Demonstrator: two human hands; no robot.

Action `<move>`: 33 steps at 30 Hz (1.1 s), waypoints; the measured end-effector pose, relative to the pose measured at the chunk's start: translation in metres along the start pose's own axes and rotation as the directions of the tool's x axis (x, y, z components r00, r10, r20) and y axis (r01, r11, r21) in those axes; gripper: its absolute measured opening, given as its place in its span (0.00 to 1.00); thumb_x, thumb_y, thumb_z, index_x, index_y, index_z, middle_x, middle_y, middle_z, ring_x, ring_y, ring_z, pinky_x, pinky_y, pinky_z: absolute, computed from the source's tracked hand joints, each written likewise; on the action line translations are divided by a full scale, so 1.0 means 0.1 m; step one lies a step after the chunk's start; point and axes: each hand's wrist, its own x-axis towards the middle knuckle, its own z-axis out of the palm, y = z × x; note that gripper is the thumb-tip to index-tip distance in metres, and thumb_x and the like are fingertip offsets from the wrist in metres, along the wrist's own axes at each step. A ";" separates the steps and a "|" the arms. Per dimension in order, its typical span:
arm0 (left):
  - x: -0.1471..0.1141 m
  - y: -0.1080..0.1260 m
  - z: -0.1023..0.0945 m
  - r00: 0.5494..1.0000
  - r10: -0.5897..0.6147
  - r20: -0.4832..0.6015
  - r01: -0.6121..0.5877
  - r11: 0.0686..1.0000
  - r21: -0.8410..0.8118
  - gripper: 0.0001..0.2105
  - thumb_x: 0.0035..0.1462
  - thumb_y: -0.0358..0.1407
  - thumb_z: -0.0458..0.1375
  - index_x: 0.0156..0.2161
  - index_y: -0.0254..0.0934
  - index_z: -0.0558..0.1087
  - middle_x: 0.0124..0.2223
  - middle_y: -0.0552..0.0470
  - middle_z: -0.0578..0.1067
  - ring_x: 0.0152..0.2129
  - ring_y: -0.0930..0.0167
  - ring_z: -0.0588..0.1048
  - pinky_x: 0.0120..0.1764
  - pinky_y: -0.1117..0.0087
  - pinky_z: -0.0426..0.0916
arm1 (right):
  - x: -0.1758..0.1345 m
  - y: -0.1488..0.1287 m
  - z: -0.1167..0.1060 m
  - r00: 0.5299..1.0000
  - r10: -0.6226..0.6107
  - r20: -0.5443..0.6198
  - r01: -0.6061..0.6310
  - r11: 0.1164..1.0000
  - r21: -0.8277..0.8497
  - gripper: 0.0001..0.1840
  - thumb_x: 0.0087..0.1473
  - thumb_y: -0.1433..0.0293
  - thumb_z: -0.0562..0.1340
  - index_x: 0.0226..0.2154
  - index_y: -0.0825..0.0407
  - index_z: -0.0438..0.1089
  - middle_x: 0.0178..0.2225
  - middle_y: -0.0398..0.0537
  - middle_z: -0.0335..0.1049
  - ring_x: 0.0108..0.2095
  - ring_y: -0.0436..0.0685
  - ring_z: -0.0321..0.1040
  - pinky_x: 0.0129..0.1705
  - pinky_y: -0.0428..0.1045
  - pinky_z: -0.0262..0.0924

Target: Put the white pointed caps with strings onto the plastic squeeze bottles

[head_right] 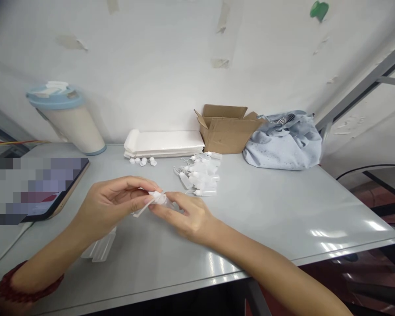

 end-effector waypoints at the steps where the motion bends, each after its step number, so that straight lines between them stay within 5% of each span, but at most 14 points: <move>1: 0.01 0.01 -0.01 1.000 -0.012 -0.010 0.012 1.000 0.029 0.03 0.50 0.34 0.65 0.33 0.40 0.78 0.33 0.53 0.79 0.31 0.71 0.76 0.35 0.75 0.72 | 0.01 0.01 0.00 1.000 0.004 0.009 -0.005 1.000 0.029 0.20 0.57 0.82 0.49 0.44 0.51 0.70 0.37 0.51 0.70 0.31 0.49 0.68 0.25 0.43 0.63; 5: 0.05 -0.01 -0.05 0.993 -0.120 -0.019 0.122 0.988 0.091 0.05 0.48 0.37 0.65 0.31 0.39 0.77 0.32 0.52 0.79 0.31 0.68 0.77 0.34 0.72 0.73 | 0.06 0.02 -0.02 0.991 0.049 0.127 -0.075 0.975 0.207 0.20 0.55 0.83 0.48 0.40 0.54 0.71 0.34 0.52 0.68 0.30 0.50 0.66 0.28 0.45 0.63; 8: 0.08 -0.05 -0.08 0.981 -0.195 0.012 0.192 0.976 0.104 0.08 0.46 0.38 0.66 0.32 0.39 0.76 0.32 0.51 0.79 0.31 0.67 0.77 0.35 0.69 0.73 | 0.11 0.01 -0.05 0.958 0.132 0.253 -0.231 0.878 0.419 0.17 0.58 0.80 0.49 0.38 0.54 0.72 0.30 0.48 0.68 0.30 0.50 0.66 0.32 0.46 0.64; 10: 0.10 -0.08 -0.09 0.972 -0.234 0.036 0.229 0.968 0.106 0.08 0.46 0.38 0.66 0.33 0.38 0.76 0.31 0.51 0.79 0.31 0.66 0.77 0.36 0.67 0.73 | 0.13 0.01 -0.07 0.905 0.226 0.360 -0.403 0.726 0.557 0.14 0.60 0.76 0.50 0.37 0.53 0.71 0.29 0.46 0.69 0.29 0.49 0.66 0.34 0.46 0.64; 14: 0.11 -0.10 -0.13 0.954 -0.292 0.066 0.283 0.952 0.112 0.10 0.46 0.39 0.66 0.35 0.38 0.76 0.31 0.50 0.79 0.32 0.66 0.78 0.36 0.67 0.72 | 0.16 0.02 -0.06 0.748 0.316 0.583 -0.657 0.230 0.718 0.11 0.62 0.69 0.53 0.37 0.54 0.70 0.33 0.48 0.73 0.25 0.47 0.66 0.24 0.43 0.58; 17: 0.11 -0.10 -0.15 0.953 -0.283 0.105 0.277 0.958 0.069 0.11 0.46 0.40 0.66 0.36 0.40 0.76 0.33 0.50 0.79 0.34 0.66 0.77 0.39 0.67 0.71 | 0.16 0.04 -0.04 0.709 0.308 0.635 -0.655 -0.047 0.754 0.09 0.61 0.67 0.56 0.35 0.55 0.68 0.30 0.48 0.74 0.22 0.46 0.66 0.21 0.42 0.52; 20: 0.11 -0.08 -0.15 0.951 -0.282 0.126 0.280 0.959 0.033 0.10 0.48 0.40 0.65 0.37 0.40 0.75 0.34 0.50 0.80 0.35 0.66 0.77 0.41 0.66 0.70 | 0.16 0.06 -0.02 0.686 0.303 0.661 -0.634 -0.196 0.748 0.08 0.59 0.66 0.58 0.35 0.54 0.68 0.29 0.47 0.74 0.22 0.47 0.67 0.20 0.42 0.51; 23: 0.10 -0.05 -0.12 0.943 -0.309 0.121 0.306 0.951 0.047 0.08 0.49 0.39 0.63 0.36 0.39 0.76 0.33 0.49 0.80 0.35 0.65 0.77 0.41 0.65 0.69 | 0.16 0.07 -0.02 0.677 0.313 0.666 -0.637 -0.204 0.743 0.09 0.59 0.65 0.58 0.35 0.55 0.68 0.29 0.47 0.74 0.22 0.46 0.66 0.21 0.42 0.51; 33: 0.09 -0.05 -0.11 0.927 -0.303 0.219 0.284 0.952 0.115 0.11 0.55 0.45 0.58 0.31 0.40 0.77 0.28 0.51 0.77 0.27 0.68 0.75 0.35 0.68 0.69 | 0.20 0.05 -0.10 0.687 0.370 0.625 -0.687 0.049 0.725 0.12 0.59 0.66 0.58 0.45 0.51 0.62 0.31 0.45 0.74 0.22 0.46 0.67 0.22 0.42 0.53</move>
